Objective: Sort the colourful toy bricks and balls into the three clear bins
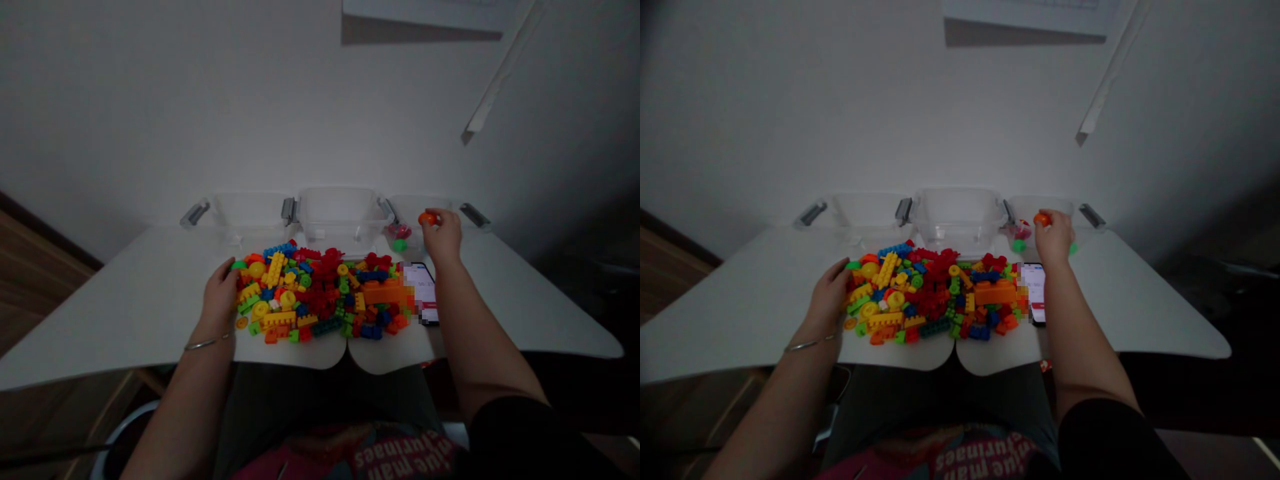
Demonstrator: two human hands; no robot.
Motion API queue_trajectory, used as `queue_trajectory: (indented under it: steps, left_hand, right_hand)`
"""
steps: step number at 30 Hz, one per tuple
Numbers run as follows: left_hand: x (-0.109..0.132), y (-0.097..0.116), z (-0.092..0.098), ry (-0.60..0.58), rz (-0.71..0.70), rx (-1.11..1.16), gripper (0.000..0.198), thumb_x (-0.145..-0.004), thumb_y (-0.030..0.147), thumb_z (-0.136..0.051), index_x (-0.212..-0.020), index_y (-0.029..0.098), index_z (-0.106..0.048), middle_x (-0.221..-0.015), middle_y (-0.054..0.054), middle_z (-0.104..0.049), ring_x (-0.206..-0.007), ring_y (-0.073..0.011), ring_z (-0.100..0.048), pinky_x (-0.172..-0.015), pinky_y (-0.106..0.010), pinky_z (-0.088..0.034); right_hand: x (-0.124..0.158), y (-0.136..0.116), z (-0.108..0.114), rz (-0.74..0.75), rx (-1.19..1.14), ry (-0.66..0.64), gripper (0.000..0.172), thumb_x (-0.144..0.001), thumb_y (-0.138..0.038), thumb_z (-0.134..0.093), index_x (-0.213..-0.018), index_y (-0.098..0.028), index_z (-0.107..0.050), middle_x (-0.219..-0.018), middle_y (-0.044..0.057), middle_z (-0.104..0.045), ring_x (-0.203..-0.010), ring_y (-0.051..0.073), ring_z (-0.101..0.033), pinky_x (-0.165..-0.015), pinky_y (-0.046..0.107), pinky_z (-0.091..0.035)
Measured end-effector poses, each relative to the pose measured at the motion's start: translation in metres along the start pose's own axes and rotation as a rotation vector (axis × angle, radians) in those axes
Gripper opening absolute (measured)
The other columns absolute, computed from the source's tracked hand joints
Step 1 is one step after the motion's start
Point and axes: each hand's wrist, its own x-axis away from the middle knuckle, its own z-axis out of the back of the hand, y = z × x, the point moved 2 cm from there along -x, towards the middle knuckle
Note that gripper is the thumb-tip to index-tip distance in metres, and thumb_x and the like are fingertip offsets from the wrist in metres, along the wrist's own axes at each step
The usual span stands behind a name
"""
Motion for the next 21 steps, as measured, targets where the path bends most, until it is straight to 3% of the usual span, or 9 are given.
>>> queue_trajectory:
  steps: [5, 11, 16, 21]
  left_hand:
    - [0.001, 0.002, 0.000, -0.032, 0.053, 0.038, 0.052, -0.081, 0.036, -0.059, -0.130, 0.020, -0.065, -0.120, -0.009, -0.071, -0.108, -0.0241, -0.067, -0.101, -0.040, -0.054]
    - [-0.001, 0.001, 0.000, -0.043, 0.023, -0.010, 0.052, -0.083, 0.034, -0.059, -0.132, 0.020, -0.064, -0.127, -0.010, -0.069, -0.114, -0.0251, -0.065, -0.105, -0.040, -0.051]
    - [-0.007, -0.007, -0.001, -0.040, -0.010, -0.065, 0.054, -0.082, 0.032, -0.062, -0.135, 0.021, -0.062, -0.125, -0.010, -0.070, -0.114, -0.0259, -0.066, -0.104, -0.041, -0.051]
    - [-0.006, -0.005, -0.001, -0.039, 0.009, -0.054, 0.048, -0.083, 0.030, -0.061, -0.130, 0.021, -0.065, -0.114, -0.010, -0.073, -0.109, -0.0247, -0.068, -0.101, -0.040, -0.054]
  right_hand:
    - [0.004, -0.006, -0.001, 0.004, 0.189, -0.072, 0.035, -0.082, -0.026, -0.048, -0.106, -0.017, -0.072, -0.108, 0.014, -0.067, -0.103, 0.029, -0.061, -0.102, 0.052, -0.041]
    - [0.009, -0.010, -0.002, 0.043, 0.243, -0.107, 0.038, -0.085, -0.024, -0.044, -0.106, -0.015, -0.073, -0.109, 0.016, -0.071, -0.107, 0.030, -0.061, -0.105, 0.052, -0.038]
    - [0.010, -0.007, -0.004, 0.075, 0.179, -0.100, 0.035, -0.085, -0.028, -0.046, -0.106, -0.016, -0.071, -0.109, 0.015, -0.070, -0.105, 0.029, -0.061, -0.107, 0.054, -0.035]
    - [0.016, -0.021, 0.003, 0.118, -0.039, -0.018, 0.038, -0.083, -0.034, -0.050, -0.112, -0.018, -0.067, -0.108, 0.013, -0.067, -0.102, 0.028, -0.060, -0.099, 0.050, -0.044]
